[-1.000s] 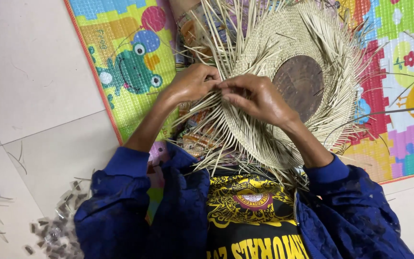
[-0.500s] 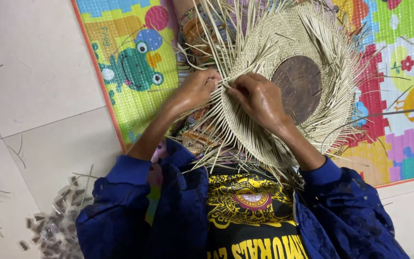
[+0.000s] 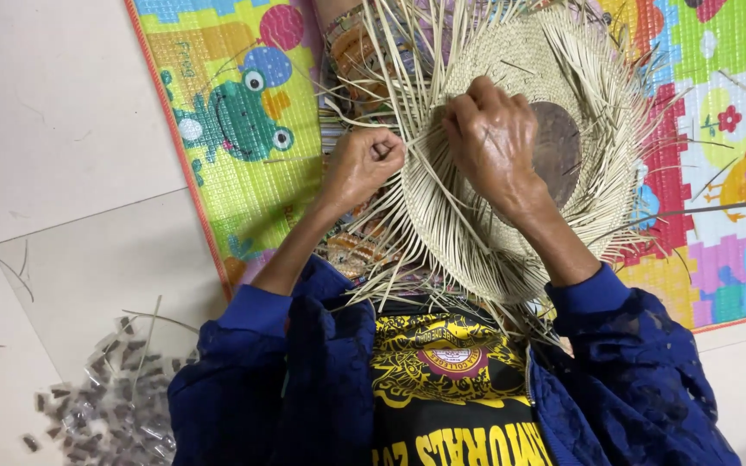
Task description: Weaving a straw hat by tucking and braiding loose straw strands into the brim.
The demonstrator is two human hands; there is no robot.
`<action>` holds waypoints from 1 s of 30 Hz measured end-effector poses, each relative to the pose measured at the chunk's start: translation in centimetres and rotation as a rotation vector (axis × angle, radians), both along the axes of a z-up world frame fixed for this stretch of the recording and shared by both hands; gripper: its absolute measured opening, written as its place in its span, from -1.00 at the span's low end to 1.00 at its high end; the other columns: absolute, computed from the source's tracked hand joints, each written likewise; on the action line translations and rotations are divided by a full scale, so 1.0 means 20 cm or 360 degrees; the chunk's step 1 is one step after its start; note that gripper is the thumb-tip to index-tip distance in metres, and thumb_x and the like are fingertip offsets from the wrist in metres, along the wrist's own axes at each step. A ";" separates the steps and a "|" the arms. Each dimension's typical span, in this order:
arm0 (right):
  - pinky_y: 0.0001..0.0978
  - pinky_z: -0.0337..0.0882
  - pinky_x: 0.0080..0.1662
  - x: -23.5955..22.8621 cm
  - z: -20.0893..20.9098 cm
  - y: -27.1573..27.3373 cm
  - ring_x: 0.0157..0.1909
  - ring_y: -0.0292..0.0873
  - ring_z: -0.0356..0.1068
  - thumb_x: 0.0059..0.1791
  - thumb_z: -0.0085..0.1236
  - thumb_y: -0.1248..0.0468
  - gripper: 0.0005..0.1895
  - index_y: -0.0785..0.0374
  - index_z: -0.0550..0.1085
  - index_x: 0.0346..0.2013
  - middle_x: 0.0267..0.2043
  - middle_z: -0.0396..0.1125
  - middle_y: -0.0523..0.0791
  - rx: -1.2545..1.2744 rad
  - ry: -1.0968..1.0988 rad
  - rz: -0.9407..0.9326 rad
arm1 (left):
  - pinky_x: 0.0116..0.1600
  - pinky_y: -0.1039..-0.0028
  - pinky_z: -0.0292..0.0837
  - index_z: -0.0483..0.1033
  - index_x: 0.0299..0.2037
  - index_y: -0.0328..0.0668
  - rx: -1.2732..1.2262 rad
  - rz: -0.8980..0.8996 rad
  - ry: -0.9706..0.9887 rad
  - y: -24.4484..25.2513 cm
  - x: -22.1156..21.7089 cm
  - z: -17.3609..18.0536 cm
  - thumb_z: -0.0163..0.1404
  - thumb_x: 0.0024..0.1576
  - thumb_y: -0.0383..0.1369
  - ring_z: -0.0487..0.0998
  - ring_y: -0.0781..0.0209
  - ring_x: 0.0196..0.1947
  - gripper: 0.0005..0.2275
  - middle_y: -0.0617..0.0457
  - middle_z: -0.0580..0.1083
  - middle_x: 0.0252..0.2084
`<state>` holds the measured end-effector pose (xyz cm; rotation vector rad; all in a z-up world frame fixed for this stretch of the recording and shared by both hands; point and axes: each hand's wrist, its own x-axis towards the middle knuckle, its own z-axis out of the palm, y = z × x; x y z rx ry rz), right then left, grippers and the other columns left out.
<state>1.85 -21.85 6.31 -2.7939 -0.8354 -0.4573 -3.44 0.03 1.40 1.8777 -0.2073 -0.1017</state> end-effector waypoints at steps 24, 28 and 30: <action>-0.26 0.46 -0.19 0.02 -0.04 0.05 -0.19 0.04 0.43 0.02 0.25 0.48 -0.95 0.39 0.61 -0.24 -0.20 0.35 0.06 0.0967 0.0878 0.0727 | -0.44 0.54 0.33 0.59 -0.29 -0.33 -0.0292 -0.0008 0.0255 0.01 0.01 0.00 0.06 0.23 -0.47 0.37 0.40 -0.54 -0.90 0.05 0.38 -0.57; -0.29 0.46 -0.24 0.02 -0.05 0.10 -0.27 0.02 0.43 0.02 0.27 0.48 -0.93 0.42 0.62 -0.21 -0.26 0.36 0.08 0.1050 0.0812 0.0668 | -0.45 0.56 0.29 0.57 -0.37 -0.33 -0.0221 0.0040 0.0190 0.00 0.03 -0.13 0.14 0.20 -0.45 0.33 0.42 -0.56 -0.87 0.06 0.37 -0.63; -0.16 0.45 -0.28 0.02 -0.04 0.09 -0.31 0.04 0.43 0.08 0.21 0.47 -0.92 0.44 0.59 -0.15 -0.29 0.38 0.12 0.1308 0.0888 0.0625 | -0.50 0.46 0.26 0.59 -0.45 -0.21 -0.0125 0.0171 0.0343 -0.02 0.04 -0.14 0.13 0.10 -0.39 0.36 0.40 -0.60 -0.89 0.11 0.38 -0.68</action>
